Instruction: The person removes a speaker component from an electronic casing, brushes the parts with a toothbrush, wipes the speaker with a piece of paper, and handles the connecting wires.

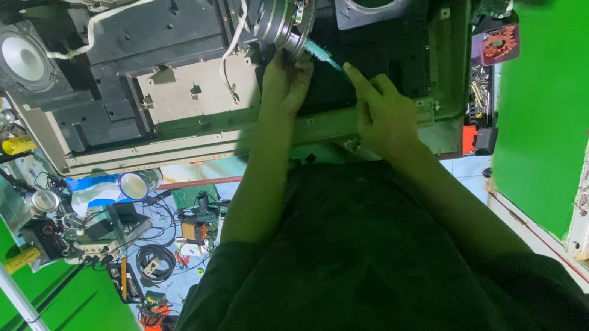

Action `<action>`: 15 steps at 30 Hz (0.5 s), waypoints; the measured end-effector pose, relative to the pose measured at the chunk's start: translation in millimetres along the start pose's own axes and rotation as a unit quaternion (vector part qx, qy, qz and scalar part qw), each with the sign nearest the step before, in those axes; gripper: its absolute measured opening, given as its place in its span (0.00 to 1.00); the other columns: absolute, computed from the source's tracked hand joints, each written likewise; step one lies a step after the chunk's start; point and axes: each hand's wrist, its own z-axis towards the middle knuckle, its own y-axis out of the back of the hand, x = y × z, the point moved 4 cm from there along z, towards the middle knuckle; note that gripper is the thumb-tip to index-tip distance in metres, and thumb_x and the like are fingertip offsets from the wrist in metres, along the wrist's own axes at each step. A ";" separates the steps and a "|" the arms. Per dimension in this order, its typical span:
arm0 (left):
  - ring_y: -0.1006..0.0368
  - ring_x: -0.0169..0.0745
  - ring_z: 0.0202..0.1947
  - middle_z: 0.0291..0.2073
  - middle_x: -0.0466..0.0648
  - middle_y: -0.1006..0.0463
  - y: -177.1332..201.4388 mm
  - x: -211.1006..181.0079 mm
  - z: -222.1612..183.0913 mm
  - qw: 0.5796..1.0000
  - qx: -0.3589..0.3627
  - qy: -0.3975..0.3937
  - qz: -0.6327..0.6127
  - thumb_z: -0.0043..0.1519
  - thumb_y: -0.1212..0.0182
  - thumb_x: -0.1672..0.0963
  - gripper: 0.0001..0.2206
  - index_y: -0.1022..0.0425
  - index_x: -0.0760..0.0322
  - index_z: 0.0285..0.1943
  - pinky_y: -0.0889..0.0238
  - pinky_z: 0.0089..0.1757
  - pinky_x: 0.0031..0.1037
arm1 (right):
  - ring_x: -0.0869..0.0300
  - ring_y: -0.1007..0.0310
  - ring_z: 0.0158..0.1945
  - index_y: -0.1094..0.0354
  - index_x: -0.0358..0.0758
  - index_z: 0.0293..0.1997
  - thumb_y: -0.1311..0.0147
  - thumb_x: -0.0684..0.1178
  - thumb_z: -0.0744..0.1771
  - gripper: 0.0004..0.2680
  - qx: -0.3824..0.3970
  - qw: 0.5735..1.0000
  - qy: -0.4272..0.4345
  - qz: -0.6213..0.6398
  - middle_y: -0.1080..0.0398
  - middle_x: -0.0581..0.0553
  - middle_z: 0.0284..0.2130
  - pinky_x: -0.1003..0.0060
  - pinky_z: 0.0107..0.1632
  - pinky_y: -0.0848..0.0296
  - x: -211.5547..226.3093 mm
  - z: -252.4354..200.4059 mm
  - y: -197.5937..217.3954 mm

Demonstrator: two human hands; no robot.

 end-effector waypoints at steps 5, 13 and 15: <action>0.34 0.35 0.29 0.30 0.47 0.28 -6.8 -2.5 5.5 1.000 -0.007 0.018 0.024 0.71 0.55 0.57 0.10 0.29 0.66 0.41 0.38 0.32 0.24 | 0.52 0.28 0.30 0.36 0.48 0.72 0.45 0.38 0.69 0.21 0.006 1.000 0.001 0.019 0.31 0.41 0.37 0.57 0.33 0.28 -0.8 8.1 4.7; 0.37 0.32 0.27 0.26 0.44 0.32 -14.8 -9.7 16.6 0.998 0.013 0.044 0.047 0.72 0.53 0.55 0.13 0.30 0.64 0.35 0.41 0.30 0.22 | 0.56 0.30 0.28 0.36 0.47 0.72 0.45 0.38 0.67 0.22 0.034 0.999 -0.007 0.036 0.31 0.42 0.37 0.61 0.31 0.28 -6.4 26.4 5.1; 0.34 0.33 0.28 0.28 0.44 0.30 -17.9 -10.8 19.1 0.997 0.034 0.039 0.052 0.73 0.53 0.56 0.11 0.29 0.65 0.40 0.39 0.31 0.23 | 0.56 0.30 0.28 0.36 0.48 0.72 0.45 0.38 0.67 0.22 0.034 0.999 -0.005 0.030 0.30 0.42 0.37 0.61 0.31 0.28 -8.4 29.2 4.6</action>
